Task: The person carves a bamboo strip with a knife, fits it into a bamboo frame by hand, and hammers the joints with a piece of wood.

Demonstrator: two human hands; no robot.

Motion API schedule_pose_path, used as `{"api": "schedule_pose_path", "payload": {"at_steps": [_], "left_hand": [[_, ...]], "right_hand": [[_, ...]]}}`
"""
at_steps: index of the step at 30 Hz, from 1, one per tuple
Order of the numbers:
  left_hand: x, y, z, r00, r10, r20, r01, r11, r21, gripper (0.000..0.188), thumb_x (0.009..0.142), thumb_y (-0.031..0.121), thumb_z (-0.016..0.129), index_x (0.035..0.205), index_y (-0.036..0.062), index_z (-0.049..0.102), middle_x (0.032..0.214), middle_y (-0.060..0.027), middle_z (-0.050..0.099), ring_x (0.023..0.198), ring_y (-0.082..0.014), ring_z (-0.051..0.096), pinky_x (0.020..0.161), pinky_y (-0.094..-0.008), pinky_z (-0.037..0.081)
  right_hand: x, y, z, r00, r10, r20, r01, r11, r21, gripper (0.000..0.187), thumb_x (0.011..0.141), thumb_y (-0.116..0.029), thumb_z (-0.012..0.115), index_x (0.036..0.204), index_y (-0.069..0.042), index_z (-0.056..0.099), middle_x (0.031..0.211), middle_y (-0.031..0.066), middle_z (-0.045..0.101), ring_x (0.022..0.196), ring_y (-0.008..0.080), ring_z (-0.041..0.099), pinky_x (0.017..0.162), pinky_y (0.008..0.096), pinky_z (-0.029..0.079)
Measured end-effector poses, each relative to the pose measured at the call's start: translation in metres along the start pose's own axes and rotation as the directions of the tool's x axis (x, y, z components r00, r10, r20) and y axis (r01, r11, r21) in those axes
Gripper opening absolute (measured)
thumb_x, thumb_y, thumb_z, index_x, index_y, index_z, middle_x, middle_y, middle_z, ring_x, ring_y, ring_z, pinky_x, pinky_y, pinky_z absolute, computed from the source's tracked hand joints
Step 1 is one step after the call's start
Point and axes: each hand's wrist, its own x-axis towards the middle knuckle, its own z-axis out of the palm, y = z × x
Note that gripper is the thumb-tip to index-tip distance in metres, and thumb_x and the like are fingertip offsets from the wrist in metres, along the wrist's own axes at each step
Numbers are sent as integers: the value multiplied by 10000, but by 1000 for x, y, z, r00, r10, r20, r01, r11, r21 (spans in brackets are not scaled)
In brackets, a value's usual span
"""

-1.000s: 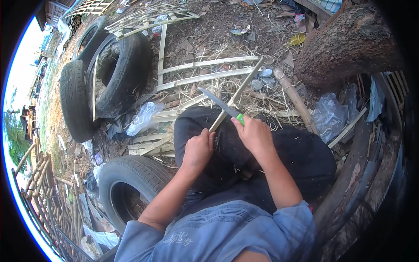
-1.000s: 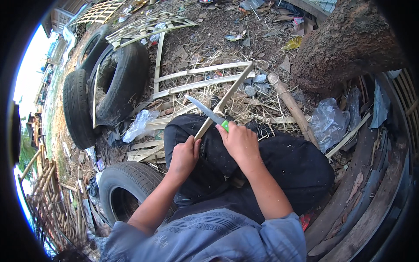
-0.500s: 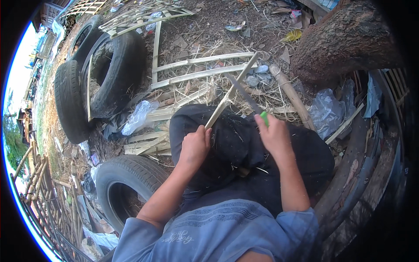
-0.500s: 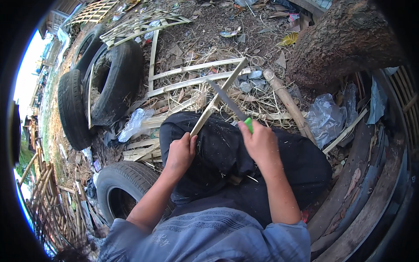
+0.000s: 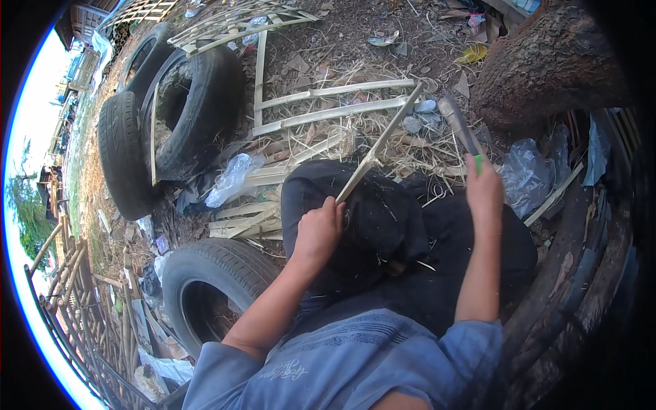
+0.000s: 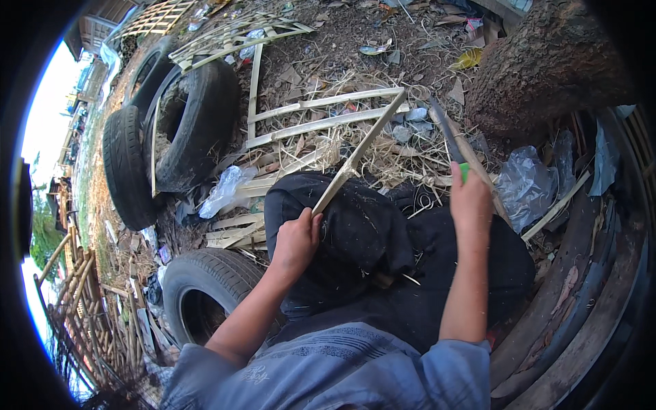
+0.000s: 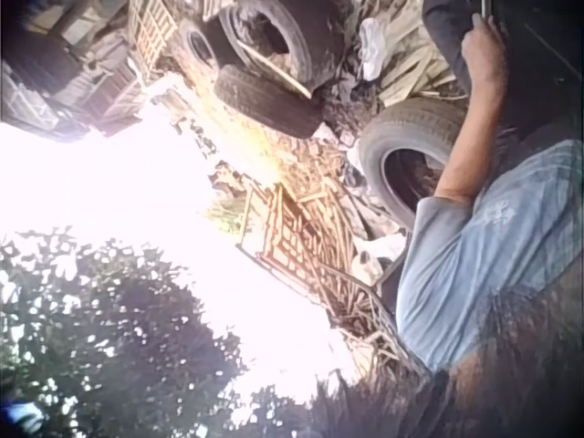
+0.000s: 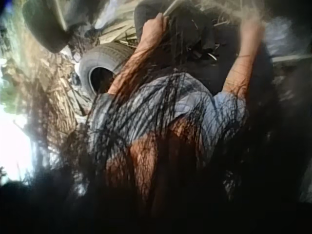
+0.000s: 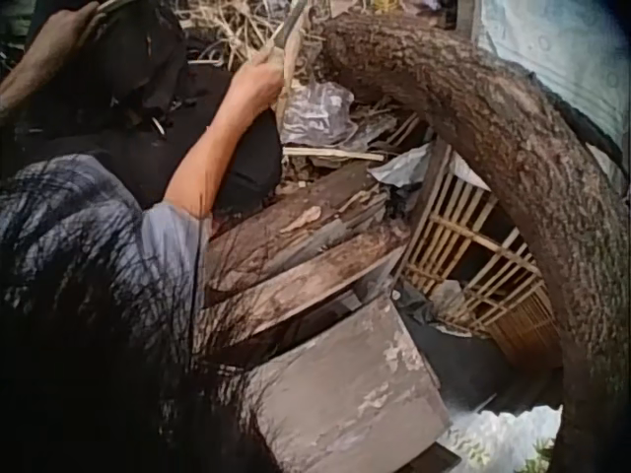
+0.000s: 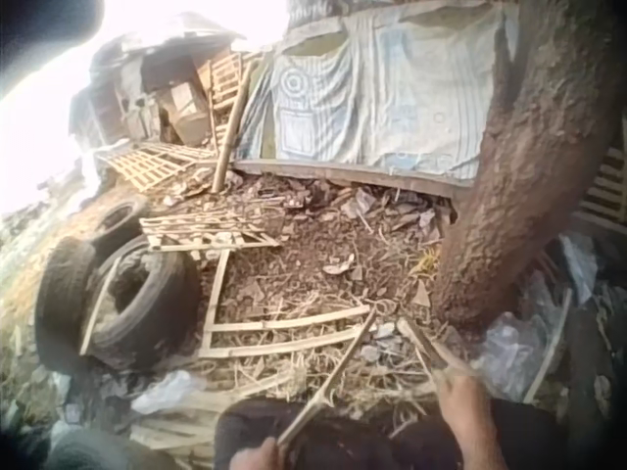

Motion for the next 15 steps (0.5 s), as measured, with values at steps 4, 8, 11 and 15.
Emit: {"api": "schedule_pose_path", "payload": {"at_steps": [4,8,11,15], "left_hand": [[8,3,3,1000,6,-4,-6,1000,2,232,975,239,493,868,34,518,610,-226,596,592,-429,612,548,-537,483],[5,4,5,999,-4,-43,6,999,44,223,965,227,512,855,34,512,607,-227,586,601,-439,601,552,-544,468],[3,5,6,999,22,-36,-21,999,49,224,964,227,514,848,35,510,605,-223,586,597,-437,601,551,-542,469],[1,3,6,999,25,-30,-23,999,49,227,966,231,505,849,37,506,597,-210,597,578,-423,612,537,-527,488]], "right_hand": [[-12,-11,-28,997,-81,-16,82,990,116,462,973,-416,487,854,3,641,737,233,638,737,435,630,621,504,481],[-50,-58,10,925,-277,261,230,953,196,429,935,-449,545,846,-41,641,662,216,630,689,419,644,627,503,507],[-61,-83,38,863,-342,372,314,940,133,439,940,-458,530,850,-43,642,674,211,646,700,407,660,633,504,526],[-19,-56,39,982,-133,135,118,986,116,458,960,-453,495,849,-35,648,679,211,649,681,399,659,613,510,515]]}}
